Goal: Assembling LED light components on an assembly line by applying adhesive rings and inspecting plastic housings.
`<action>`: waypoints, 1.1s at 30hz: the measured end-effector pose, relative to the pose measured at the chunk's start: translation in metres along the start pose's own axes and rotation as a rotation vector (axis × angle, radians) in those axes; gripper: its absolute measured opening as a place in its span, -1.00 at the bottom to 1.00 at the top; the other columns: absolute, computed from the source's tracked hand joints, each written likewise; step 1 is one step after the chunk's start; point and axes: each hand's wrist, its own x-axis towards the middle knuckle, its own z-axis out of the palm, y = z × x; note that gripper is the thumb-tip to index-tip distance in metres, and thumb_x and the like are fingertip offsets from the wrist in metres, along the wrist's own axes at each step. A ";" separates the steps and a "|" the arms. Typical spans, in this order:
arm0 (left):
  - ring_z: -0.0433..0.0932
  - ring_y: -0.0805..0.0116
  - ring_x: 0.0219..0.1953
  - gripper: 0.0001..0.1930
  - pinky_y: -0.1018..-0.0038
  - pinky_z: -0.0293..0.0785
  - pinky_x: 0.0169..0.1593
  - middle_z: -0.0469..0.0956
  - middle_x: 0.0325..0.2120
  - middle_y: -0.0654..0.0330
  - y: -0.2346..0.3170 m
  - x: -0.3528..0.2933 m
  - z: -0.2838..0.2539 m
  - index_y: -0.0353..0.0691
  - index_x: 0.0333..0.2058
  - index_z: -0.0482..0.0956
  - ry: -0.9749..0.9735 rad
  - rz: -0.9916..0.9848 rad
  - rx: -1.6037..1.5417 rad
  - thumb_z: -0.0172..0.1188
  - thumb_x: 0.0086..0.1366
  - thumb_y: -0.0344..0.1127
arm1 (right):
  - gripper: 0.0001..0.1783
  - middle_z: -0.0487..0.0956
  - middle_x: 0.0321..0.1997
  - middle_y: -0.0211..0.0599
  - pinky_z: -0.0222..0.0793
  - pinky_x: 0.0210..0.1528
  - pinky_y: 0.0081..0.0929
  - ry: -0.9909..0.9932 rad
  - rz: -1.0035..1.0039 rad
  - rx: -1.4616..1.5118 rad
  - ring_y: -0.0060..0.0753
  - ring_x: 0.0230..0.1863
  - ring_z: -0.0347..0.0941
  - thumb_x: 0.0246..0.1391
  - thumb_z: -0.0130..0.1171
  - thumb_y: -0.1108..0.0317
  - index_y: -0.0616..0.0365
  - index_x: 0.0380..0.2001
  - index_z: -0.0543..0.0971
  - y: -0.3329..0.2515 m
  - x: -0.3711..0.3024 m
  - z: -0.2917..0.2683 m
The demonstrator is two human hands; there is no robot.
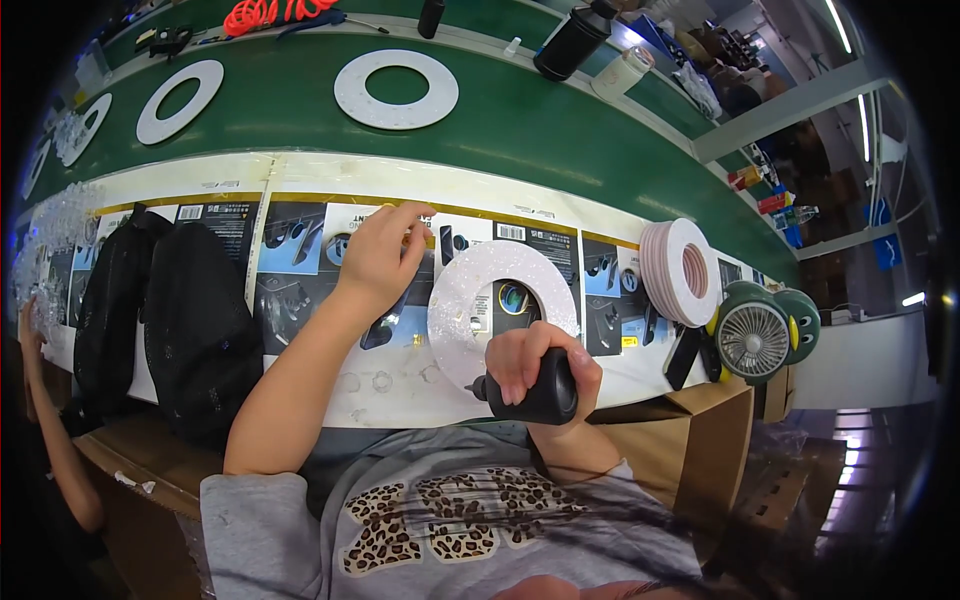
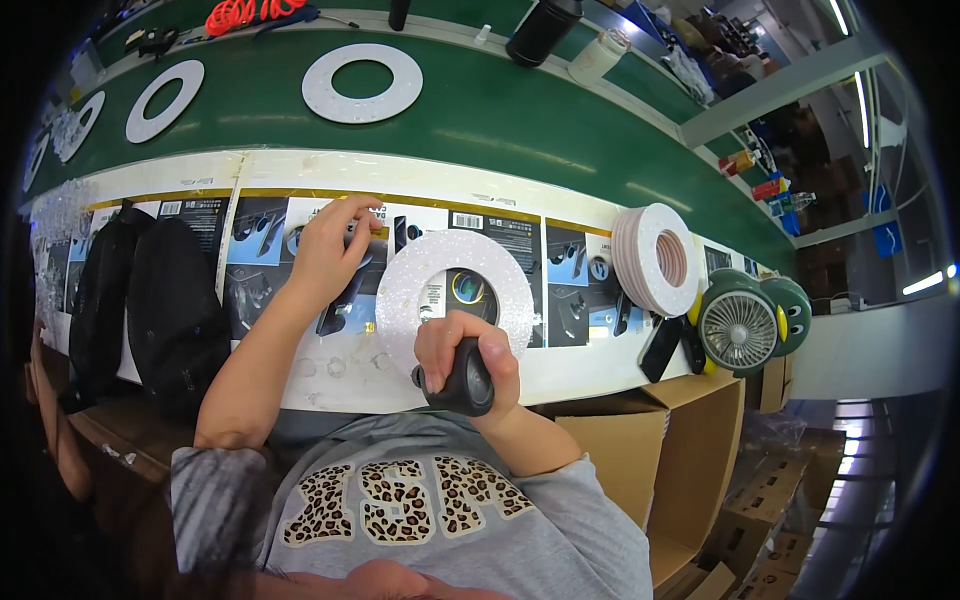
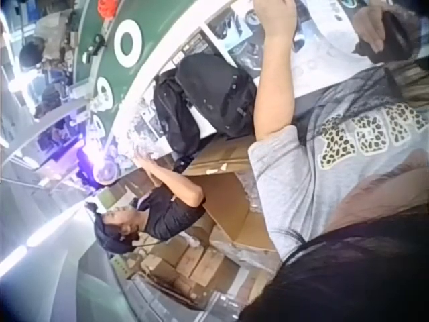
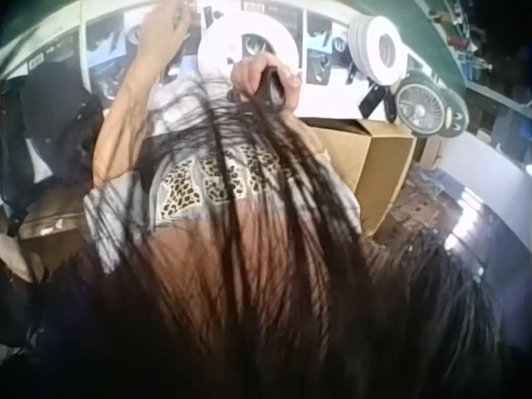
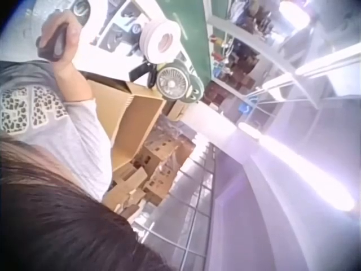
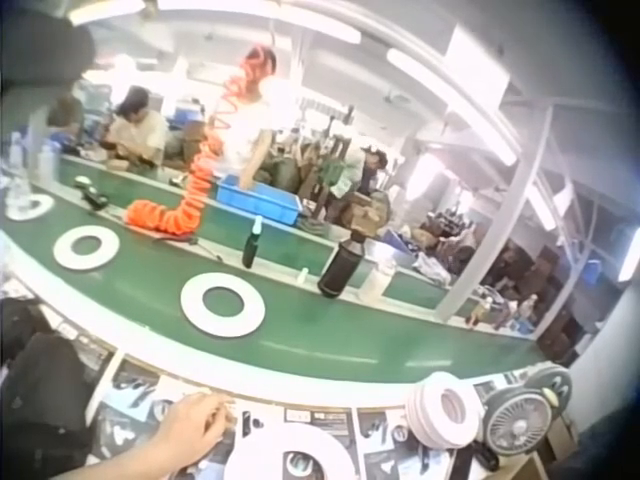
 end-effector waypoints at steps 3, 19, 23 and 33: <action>0.56 0.17 -0.45 -0.83 0.31 0.47 -0.32 0.55 -0.46 0.08 0.001 0.000 0.001 -0.24 -0.18 0.51 0.004 0.005 -0.019 0.05 0.24 -0.46 | -0.48 0.35 -0.72 -0.40 0.12 -0.46 -0.54 -0.002 0.000 -0.013 -0.53 -0.66 0.26 0.21 -0.27 -0.07 0.11 -0.62 0.34 0.000 0.000 0.001; 0.56 0.16 -0.43 -0.83 0.29 0.46 -0.31 0.54 -0.47 0.09 0.001 0.001 0.001 -0.25 -0.20 0.52 0.001 -0.006 -0.015 0.06 0.23 -0.46 | -0.47 0.35 -0.72 -0.38 0.11 -0.47 -0.54 0.015 0.014 -0.025 -0.53 -0.66 0.25 0.20 -0.26 -0.08 0.10 -0.64 0.34 0.001 -0.001 -0.002; 0.55 0.15 -0.43 -0.84 0.29 0.46 -0.31 0.54 -0.47 0.09 0.001 0.000 0.001 -0.25 -0.21 0.52 0.012 -0.009 -0.018 0.06 0.24 -0.46 | -0.41 0.38 -0.67 -0.34 0.11 -0.42 -0.55 0.048 0.031 0.017 -0.50 -0.60 0.23 0.19 -0.21 -0.18 0.13 -0.61 0.35 -0.002 0.000 -0.001; 0.58 0.19 -0.33 -0.78 0.36 0.47 -0.21 0.59 -0.44 0.14 0.004 0.000 -0.003 -0.26 -0.16 0.50 -0.045 -0.065 -0.009 0.05 0.21 -0.51 | -0.48 0.37 -0.64 -0.32 0.13 -0.40 -0.54 0.012 -0.016 0.082 -0.49 -0.59 0.24 0.19 -0.20 -0.08 0.13 -0.60 0.34 0.001 0.015 0.002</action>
